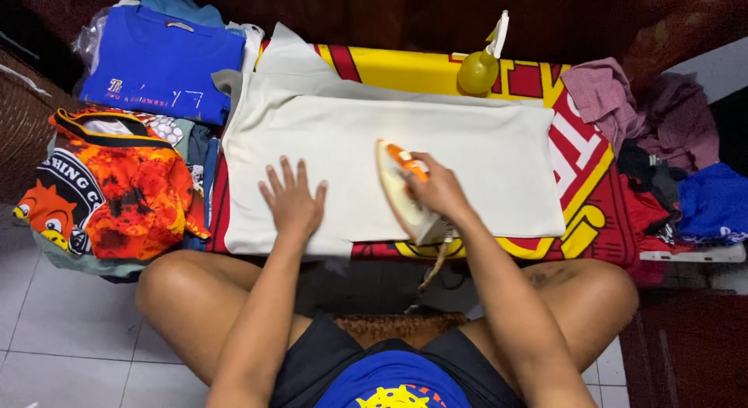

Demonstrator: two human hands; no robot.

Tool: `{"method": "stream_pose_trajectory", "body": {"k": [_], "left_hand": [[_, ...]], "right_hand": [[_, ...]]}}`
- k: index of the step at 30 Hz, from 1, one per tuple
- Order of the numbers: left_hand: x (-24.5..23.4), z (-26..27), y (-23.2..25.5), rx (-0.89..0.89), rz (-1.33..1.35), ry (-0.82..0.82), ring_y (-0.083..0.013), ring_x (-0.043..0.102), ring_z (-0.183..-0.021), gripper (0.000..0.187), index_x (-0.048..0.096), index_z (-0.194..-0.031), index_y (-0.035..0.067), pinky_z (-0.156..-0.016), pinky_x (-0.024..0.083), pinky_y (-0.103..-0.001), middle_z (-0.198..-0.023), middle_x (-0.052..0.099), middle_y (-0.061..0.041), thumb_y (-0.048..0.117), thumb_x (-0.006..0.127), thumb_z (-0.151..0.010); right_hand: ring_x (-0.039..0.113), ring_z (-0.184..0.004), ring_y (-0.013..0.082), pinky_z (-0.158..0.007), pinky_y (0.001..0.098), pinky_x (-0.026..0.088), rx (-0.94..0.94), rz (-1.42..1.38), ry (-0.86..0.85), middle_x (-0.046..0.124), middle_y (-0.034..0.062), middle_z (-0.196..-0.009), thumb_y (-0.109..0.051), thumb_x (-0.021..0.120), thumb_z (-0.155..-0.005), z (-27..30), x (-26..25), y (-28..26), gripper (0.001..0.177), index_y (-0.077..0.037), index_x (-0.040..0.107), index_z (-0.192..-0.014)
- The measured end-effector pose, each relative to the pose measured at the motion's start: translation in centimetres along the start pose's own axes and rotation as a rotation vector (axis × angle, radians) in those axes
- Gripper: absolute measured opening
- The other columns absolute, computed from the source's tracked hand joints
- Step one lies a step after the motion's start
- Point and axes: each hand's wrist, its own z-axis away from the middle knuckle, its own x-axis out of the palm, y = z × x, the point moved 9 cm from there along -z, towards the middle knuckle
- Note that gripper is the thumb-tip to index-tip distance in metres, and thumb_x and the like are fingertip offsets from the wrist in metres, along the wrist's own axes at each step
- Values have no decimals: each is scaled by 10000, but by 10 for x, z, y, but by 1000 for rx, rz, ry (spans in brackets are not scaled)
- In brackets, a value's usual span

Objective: The person sprays a white cloth using a spray bottle and irons the fabric on a flat surface while sitting on the floor.

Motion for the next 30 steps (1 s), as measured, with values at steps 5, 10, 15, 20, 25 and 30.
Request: {"method": "stream_pose_trajectory", "body": {"k": [5,10,15,20,25,30], "left_hand": [[24,-6,-25,-137,-4,-127,-409,46,-1581,686,287,-1630,181,-1234,-28,-640,-1730,126,-130,554,288,-1054],[16,-4,-24,-153,7,-132,-396,36,-1584,801,293,-1633,189,-1229,-40,-644,-1734,118,-113,696,300,-1012],[20,-4,-25,-166,-29,-165,-372,25,-1588,880,273,-1638,216,-1231,-38,-648,-1740,98,-87,763,352,-954],[20,-5,-25,-177,-41,-151,-365,25,-1592,877,263,-1643,214,-1226,-17,-640,-1742,99,-80,752,354,-956],[20,-4,-25,-180,-48,-141,-358,29,-1592,877,273,-1642,215,-1226,-25,-635,-1742,107,-75,758,350,-958],[16,-5,-24,-185,-38,-153,-351,29,-1594,869,269,-1642,221,-1228,-19,-633,-1742,106,-68,756,338,-961]], "right_hand": [[677,-1127,481,-984,538,542,-25,32,-158,733,274,-1101,-446,584,-938,36,39,-70,531,-343,517,-1454],[655,-1161,491,-996,550,529,52,72,-120,708,298,-1151,-466,551,-961,29,30,-36,556,-324,504,-1497],[656,-1145,498,-985,547,528,210,78,110,703,343,-1123,-428,601,-954,29,-43,52,555,-258,559,-1481],[602,-1221,490,-1053,537,467,400,80,328,675,348,-1214,-389,596,-1006,72,-132,98,530,-152,592,-1480],[628,-1176,426,-979,509,505,445,130,448,706,213,-1204,-499,633,-978,35,-149,276,539,-256,623,-1459],[619,-1183,424,-959,515,507,467,133,488,704,200,-1216,-475,632,-975,32,-156,284,533,-237,635,-1452]]}}
